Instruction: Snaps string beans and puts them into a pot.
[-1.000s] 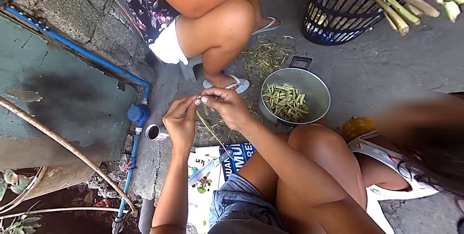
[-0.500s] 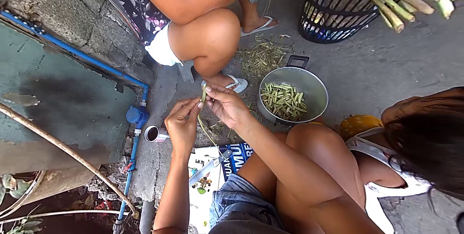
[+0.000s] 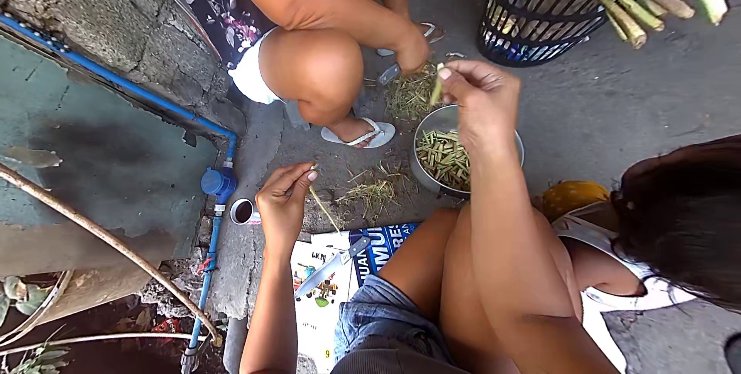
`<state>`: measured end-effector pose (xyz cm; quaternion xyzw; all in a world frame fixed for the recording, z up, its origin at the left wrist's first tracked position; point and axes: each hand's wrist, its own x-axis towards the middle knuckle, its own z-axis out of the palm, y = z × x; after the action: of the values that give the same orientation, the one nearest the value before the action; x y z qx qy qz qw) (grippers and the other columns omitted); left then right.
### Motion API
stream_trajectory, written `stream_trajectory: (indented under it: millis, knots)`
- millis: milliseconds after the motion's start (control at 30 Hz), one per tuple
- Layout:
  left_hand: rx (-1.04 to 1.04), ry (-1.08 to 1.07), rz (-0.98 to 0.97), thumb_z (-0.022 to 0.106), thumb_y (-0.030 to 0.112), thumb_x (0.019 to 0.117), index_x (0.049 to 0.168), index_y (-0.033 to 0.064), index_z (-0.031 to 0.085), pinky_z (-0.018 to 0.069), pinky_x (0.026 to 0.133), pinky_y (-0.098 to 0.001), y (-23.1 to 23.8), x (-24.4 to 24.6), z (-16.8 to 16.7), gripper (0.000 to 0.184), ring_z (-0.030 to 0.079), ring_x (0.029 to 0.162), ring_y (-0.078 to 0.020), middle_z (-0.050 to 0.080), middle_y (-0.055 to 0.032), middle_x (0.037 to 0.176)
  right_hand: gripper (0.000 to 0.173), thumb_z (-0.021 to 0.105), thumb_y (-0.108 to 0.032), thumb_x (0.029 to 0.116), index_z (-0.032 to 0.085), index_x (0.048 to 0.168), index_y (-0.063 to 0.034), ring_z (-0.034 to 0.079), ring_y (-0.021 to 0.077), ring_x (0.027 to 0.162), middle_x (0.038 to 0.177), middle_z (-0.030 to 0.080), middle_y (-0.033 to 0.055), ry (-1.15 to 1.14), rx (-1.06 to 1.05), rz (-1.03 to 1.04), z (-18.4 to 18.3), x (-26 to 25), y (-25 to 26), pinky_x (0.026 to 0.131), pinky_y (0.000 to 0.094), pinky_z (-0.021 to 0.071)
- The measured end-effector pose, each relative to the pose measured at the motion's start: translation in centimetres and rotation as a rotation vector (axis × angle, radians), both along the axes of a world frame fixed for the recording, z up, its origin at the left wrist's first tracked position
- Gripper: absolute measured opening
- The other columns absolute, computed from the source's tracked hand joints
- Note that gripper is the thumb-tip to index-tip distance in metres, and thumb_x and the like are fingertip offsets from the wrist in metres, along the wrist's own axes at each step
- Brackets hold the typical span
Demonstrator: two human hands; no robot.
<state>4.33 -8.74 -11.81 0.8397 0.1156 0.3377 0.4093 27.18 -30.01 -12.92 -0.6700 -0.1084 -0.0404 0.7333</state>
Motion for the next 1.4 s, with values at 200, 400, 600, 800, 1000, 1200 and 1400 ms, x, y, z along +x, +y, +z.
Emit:
stream_trajectory:
  millis: [200, 400, 600, 800, 1000, 1200, 1400]
  knots:
    - [-0.080, -0.012, -0.013, 0.073, -0.001, 0.0890, 0.109, -0.0014, 0.074, 0.0592, 0.076, -0.0180, -0.3, 0.4, 0.2, 0.020, 0.070, 0.084, -0.0007, 0.075, -0.0017, 0.098, 0.033, 0.062, -0.010, 0.0996, 0.066, 0.126, 0.0087, 0.062, 0.0527, 0.111, 0.121, 0.063, 0.0354, -0.086, -0.760, 0.106, 1.7, -1.2, -0.8, 0.096, 0.0694, 0.0459]
    - [-0.089, -0.019, -0.032, 0.075, -0.001, 0.0881, 0.105, -0.0003, 0.074, 0.0588, 0.073, -0.0168, -0.6, 0.5, 0.3, 0.017, 0.069, 0.079, 0.0010, 0.075, 0.0019, 0.093, 0.019, 0.072, -0.016, 0.0948, 0.078, 0.110, -0.0063, 0.063, 0.0174, 0.087, 0.111, 0.067, 0.0106, -0.344, -0.268, 0.611, 3.1, -8.5, 4.8, 0.073, 0.0350, 0.0543]
    - [-0.085, -0.023, -0.051, 0.074, -0.001, 0.0880, 0.102, 0.0017, 0.074, 0.0588, 0.074, -0.0179, -0.5, 0.4, 0.5, 0.014, 0.068, 0.080, 0.0001, 0.073, 0.0023, 0.094, 0.009, 0.071, -0.015, 0.0952, 0.078, 0.094, -0.0101, 0.059, 0.0173, 0.098, 0.109, 0.065, 0.0062, -0.335, -0.265, 0.662, 2.1, -10.0, 6.7, 0.084, 0.0351, 0.0490]
    - [-0.231, -0.010, -0.098, 0.070, -0.002, 0.0902, 0.101, 0.0051, 0.073, 0.0580, 0.074, -0.0192, -0.3, 0.3, 0.7, 0.014, 0.066, 0.081, -0.0017, 0.070, 0.0039, 0.097, 0.007, 0.071, -0.001, 0.0917, 0.073, 0.085, -0.0024, 0.061, 0.0127, 0.088, 0.102, 0.066, 0.0098, -0.016, -0.001, 0.811, 1.4, -10.0, 7.2, 0.071, 0.0242, 0.0521]
    - [-0.422, -0.086, -0.101, 0.060, -0.002, 0.0959, 0.103, 0.0106, 0.075, 0.0573, 0.077, -0.0214, 1.0, 0.0, 1.2, 0.021, 0.067, 0.083, -0.0038, 0.073, 0.0053, 0.097, 0.010, 0.070, 0.001, 0.0908, 0.073, 0.082, -0.0025, 0.058, 0.0099, 0.083, 0.094, 0.066, 0.0058, 0.295, 0.004, 0.835, -0.6, -9.9, 8.8, 0.071, 0.0259, 0.0485]
    - [-0.378, -0.155, 0.013, 0.056, 0.002, 0.1004, 0.104, 0.0115, 0.073, 0.0566, 0.077, -0.0215, 3.5, -1.1, 1.4, 0.020, 0.065, 0.082, -0.0034, 0.072, 0.0062, 0.096, 0.006, 0.071, -0.002, 0.0899, 0.073, 0.084, -0.0013, 0.055, 0.0140, 0.076, 0.088, 0.064, 0.0083, 0.368, -0.310, 0.825, -4.3, -8.2, 9.8, 0.066, 0.0323, 0.0452]
    - [-0.392, -0.326, 0.105, 0.048, 0.003, 0.1053, 0.102, 0.0127, 0.069, 0.0562, 0.078, -0.0179, 6.0, -2.6, 3.3, 0.024, 0.065, 0.081, -0.0013, 0.070, 0.0076, 0.093, 0.014, 0.070, -0.006, 0.0910, 0.069, 0.093, 0.0076, 0.058, 0.0296, 0.089, 0.096, 0.065, 0.0220, 0.537, -0.717, 0.743, -11.3, -6.2, 11.0, 0.081, 0.0527, 0.0454]
